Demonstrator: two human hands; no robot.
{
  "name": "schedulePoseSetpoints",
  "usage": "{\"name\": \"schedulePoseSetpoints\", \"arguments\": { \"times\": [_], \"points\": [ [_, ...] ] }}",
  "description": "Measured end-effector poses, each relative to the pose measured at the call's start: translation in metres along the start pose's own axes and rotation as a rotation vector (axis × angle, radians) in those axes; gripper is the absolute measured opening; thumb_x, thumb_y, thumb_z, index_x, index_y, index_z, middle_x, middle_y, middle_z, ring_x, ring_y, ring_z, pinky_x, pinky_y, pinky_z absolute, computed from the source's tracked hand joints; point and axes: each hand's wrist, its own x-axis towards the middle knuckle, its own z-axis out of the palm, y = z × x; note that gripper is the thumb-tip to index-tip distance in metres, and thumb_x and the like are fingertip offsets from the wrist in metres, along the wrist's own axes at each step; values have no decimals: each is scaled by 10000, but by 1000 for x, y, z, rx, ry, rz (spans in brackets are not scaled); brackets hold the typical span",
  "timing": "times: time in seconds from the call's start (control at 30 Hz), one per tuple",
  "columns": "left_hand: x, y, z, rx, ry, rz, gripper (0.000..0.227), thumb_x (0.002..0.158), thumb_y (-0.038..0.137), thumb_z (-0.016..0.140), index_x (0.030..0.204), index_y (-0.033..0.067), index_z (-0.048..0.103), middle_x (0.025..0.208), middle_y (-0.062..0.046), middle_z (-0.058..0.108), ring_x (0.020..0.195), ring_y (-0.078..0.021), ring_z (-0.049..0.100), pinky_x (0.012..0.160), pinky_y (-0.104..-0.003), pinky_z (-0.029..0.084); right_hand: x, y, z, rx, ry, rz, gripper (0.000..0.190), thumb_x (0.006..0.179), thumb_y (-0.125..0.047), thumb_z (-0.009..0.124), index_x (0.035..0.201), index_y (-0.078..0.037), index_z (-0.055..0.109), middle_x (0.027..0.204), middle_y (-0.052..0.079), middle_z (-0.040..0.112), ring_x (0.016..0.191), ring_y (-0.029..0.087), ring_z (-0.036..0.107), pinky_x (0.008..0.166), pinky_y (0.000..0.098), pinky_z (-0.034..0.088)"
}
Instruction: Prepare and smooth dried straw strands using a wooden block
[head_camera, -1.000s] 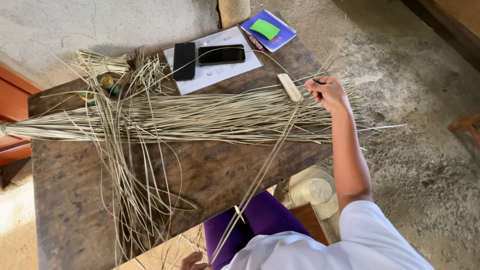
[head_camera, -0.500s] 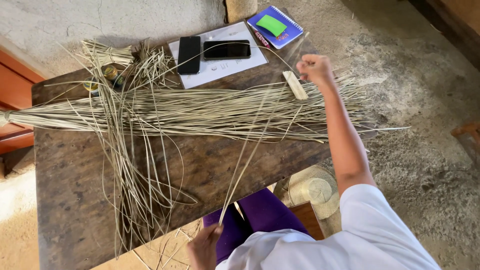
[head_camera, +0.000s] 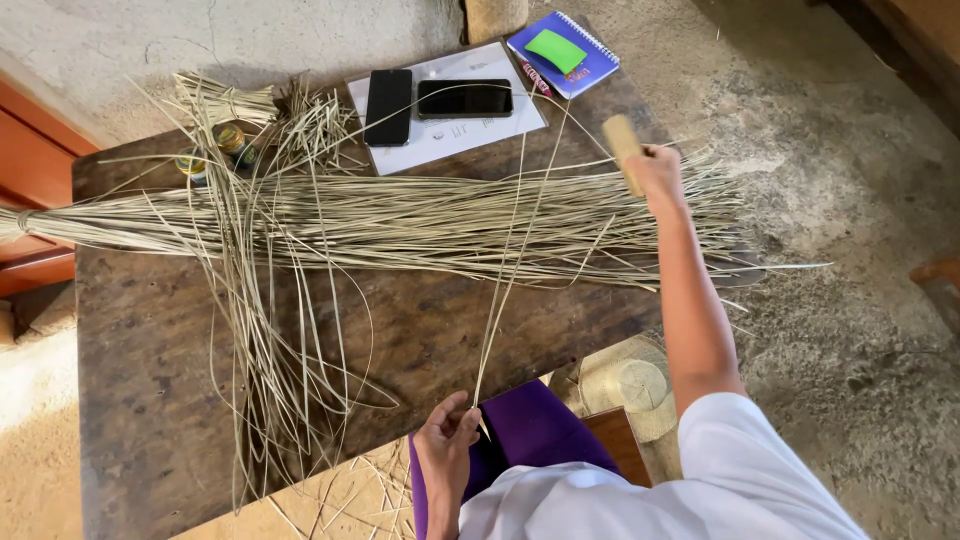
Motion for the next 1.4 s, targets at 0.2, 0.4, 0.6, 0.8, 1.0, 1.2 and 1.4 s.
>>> {"name": "schedulePoseSetpoints", "arguments": {
  "times": [0.2, 0.4, 0.6, 0.8, 1.0, 1.2, 1.4],
  "points": [
    [-4, 5, 7, 144, -164, -84, 262, 809, 154, 649, 1044, 64, 723, 624, -7, 563, 589, -65, 521, 582, -217, 569, -110, -9, 5, 919, -506, 348, 385, 667, 98, 496, 1024, -30, 426, 760, 69, 554, 575, 142, 550, 457, 224, 512],
    [-4, 10, 11, 190, -136, -70, 183, 794, 182, 679, 870, 18, 705, 679, -52, 678, 565, -104, 582, 530, -210, 514, -247, 54, 66, 223, -898, -145, 82, 730, -46, 610, 786, -88, 568, 782, 25, 619, 795, 172, 612, 722, 312, 578],
    [7, -14, 6, 300, -24, 51, 172, 693, 130, 686, 578, 49, 587, 480, -49, 607, 451, -108, 490, 468, -276, 365, -306, 50, 74, -403, -500, -1218, 39, 793, -155, 626, 811, -130, 602, 923, 19, 509, 836, 214, 465, 698, 396, 288],
    [-7, -2, 9, 316, 58, 208, 141, 672, 53, 676, 742, 92, 561, 623, -44, 669, 552, -135, 560, 533, -294, 430, -305, 50, 74, -505, -391, -1279, 96, 785, -201, 580, 865, -149, 571, 938, -21, 573, 1006, 216, 487, 871, 489, 255],
    [-10, -8, 14, 509, 78, 418, 81, 739, 104, 672, 744, 147, 604, 638, 10, 692, 531, -185, 622, 514, -329, 445, -300, 56, 81, -498, -436, -1200, 171, 874, -230, 530, 722, -151, 544, 606, -10, 581, 548, 178, 525, 842, 432, 298],
    [-14, 6, 14, 60, -131, 117, 87, 820, 52, 526, 774, 48, 599, 586, -113, 702, 525, -159, 680, 496, -268, 562, -291, 56, 80, -432, -355, -1378, 30, 755, -151, 522, 766, -141, 548, 674, -12, 584, 628, 180, 514, 857, 437, 284],
    [-4, -13, 12, -263, -274, 53, 255, 652, -124, 439, 827, -19, 592, 643, -164, 633, 545, -214, 645, 524, -372, 618, -293, 41, 70, -282, -429, -1511, 46, 822, -159, 500, 848, -125, 517, 714, 4, 581, 634, 171, 528, 894, 450, 261]
  ]
}}
